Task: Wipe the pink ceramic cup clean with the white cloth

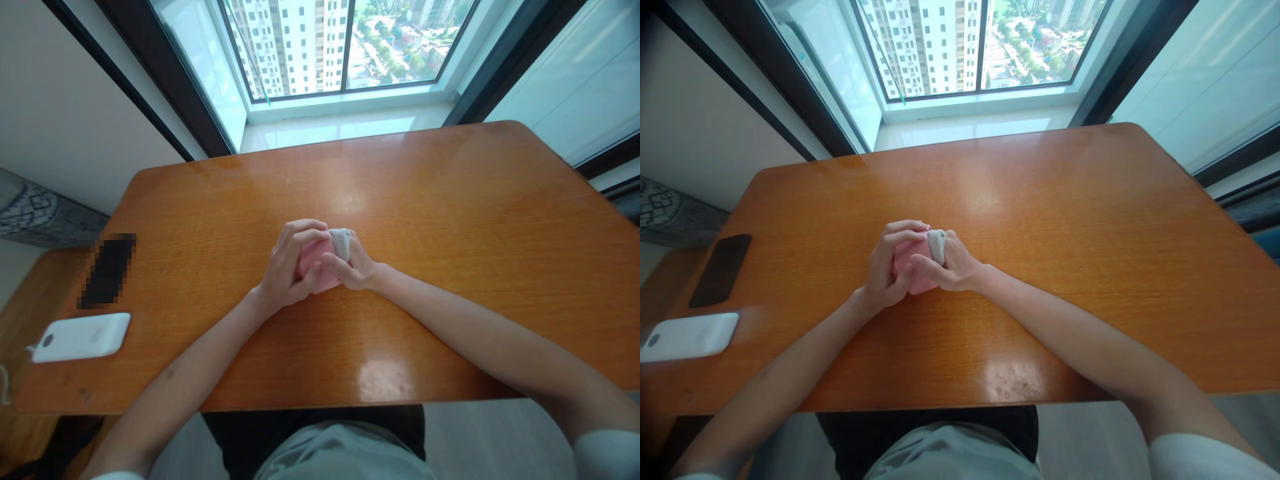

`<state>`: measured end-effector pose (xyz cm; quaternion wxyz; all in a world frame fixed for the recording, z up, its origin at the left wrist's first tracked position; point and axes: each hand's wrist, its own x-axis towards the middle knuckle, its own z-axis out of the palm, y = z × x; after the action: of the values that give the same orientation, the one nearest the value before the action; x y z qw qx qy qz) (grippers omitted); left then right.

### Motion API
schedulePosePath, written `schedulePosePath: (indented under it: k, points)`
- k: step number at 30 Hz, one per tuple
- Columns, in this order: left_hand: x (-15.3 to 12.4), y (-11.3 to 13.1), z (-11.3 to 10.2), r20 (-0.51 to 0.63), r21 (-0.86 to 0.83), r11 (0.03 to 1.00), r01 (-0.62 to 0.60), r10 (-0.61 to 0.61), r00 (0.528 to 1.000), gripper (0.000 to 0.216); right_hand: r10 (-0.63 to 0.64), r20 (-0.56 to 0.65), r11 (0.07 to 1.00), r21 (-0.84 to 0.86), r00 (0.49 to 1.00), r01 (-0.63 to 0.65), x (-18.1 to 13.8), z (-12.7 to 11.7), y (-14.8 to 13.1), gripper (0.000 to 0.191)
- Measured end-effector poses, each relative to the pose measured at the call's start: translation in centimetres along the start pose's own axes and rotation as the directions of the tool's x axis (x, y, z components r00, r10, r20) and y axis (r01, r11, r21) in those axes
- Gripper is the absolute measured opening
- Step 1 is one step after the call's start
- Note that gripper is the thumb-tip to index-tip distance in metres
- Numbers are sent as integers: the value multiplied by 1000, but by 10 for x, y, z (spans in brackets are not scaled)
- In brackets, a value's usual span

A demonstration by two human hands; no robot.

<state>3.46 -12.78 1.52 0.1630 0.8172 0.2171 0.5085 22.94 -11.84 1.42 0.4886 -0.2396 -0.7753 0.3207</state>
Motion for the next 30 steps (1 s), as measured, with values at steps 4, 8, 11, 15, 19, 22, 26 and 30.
schedulePosePath:
  k: [4,8,11,15,19,22,26,30]
  points:
    - [2,6,6,-4,-229,891,392,-403,915,39,27,26,999,23,999,-27,0,-1,-2,55]
    - [-3,-5,2,-90,-116,979,168,-179,980,50,159,40,985,58,987,-161,2,-1,-2,62]
    - [-3,-11,-2,4,44,987,-154,154,988,57,178,34,981,73,983,-180,3,-1,-2,65]
    - [5,-2,3,-19,-72,997,42,-43,999,40,158,2,979,133,987,-157,1,0,-1,65]
    - [10,9,10,3,-221,868,445,-455,890,36,263,-4,948,186,965,-258,0,-1,0,69]
    - [7,6,8,-67,-138,927,349,-360,930,40,329,3,922,215,944,-322,2,-1,0,69]
    - [4,-5,3,3,5,999,-36,36,999,48,308,3,929,215,951,-301,5,-1,-2,69]
    - [8,-8,10,-71,-189,964,185,-201,977,47,313,-24,927,227,949,-300,2,0,0,72]
